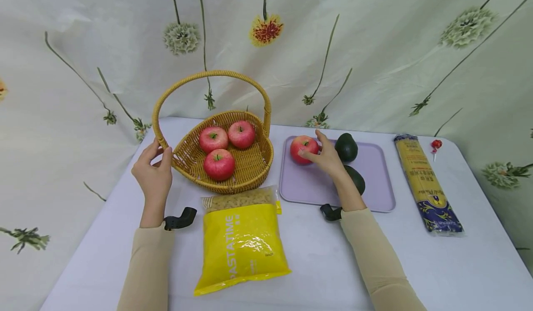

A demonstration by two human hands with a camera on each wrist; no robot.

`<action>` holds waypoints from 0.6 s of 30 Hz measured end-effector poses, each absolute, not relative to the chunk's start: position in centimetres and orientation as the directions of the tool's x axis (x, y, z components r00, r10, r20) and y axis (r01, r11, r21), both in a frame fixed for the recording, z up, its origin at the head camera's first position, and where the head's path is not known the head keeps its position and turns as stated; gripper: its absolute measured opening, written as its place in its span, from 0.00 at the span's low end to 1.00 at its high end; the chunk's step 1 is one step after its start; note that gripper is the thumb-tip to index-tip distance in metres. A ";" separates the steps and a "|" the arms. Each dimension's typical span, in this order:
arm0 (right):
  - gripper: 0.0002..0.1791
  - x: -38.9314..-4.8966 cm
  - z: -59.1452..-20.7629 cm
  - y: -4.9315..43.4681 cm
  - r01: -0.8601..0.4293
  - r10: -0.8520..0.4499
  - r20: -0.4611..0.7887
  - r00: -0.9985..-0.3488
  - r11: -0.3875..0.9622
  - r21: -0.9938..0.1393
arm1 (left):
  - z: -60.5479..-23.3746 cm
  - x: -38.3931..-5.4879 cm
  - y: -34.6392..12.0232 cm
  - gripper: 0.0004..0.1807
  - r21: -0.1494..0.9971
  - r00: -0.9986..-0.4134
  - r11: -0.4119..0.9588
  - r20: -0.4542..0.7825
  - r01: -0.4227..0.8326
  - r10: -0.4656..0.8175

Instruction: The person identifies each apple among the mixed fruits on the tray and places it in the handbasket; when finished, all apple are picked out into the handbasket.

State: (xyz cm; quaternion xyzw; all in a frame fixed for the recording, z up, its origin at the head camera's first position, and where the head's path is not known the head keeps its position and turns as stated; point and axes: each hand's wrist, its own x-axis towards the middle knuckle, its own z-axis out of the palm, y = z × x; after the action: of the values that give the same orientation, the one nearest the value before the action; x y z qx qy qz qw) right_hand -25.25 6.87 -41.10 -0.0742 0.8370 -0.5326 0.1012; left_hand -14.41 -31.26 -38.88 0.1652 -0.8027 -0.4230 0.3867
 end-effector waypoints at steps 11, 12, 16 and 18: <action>0.50 -25.3 -41.6 6.7 0.029 -0.225 -0.138 -0.965 0.432 -0.902 | -38.9 -14.4 -31.3 0.21 0.808 -0.644 0.585 0.487 0.076 -0.589; 0.50 -25.3 -41.7 6.7 0.030 -0.224 -0.139 -0.964 0.432 -0.901 | -38.9 -14.4 -31.3 0.21 0.808 -0.644 0.584 0.488 0.078 -0.589; 0.49 -25.3 -41.7 6.7 0.022 -0.219 -0.131 -0.967 0.440 -0.898 | -38.9 -14.4 -31.3 0.21 0.806 -0.642 0.586 0.492 0.082 -0.588; 0.49 -25.3 -41.8 6.6 0.018 -0.217 -0.128 -0.968 0.448 -0.894 | -38.9 -14.4 -31.3 0.21 0.806 -0.640 0.585 0.495 0.086 -0.587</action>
State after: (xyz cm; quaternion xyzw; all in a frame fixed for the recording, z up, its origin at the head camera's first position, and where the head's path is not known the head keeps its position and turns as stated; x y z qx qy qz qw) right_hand -25.28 6.65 -41.78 -0.0589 0.8434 -0.5221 0.1124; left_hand -14.39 -31.28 -38.93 0.1568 -0.7985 -0.4274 0.3940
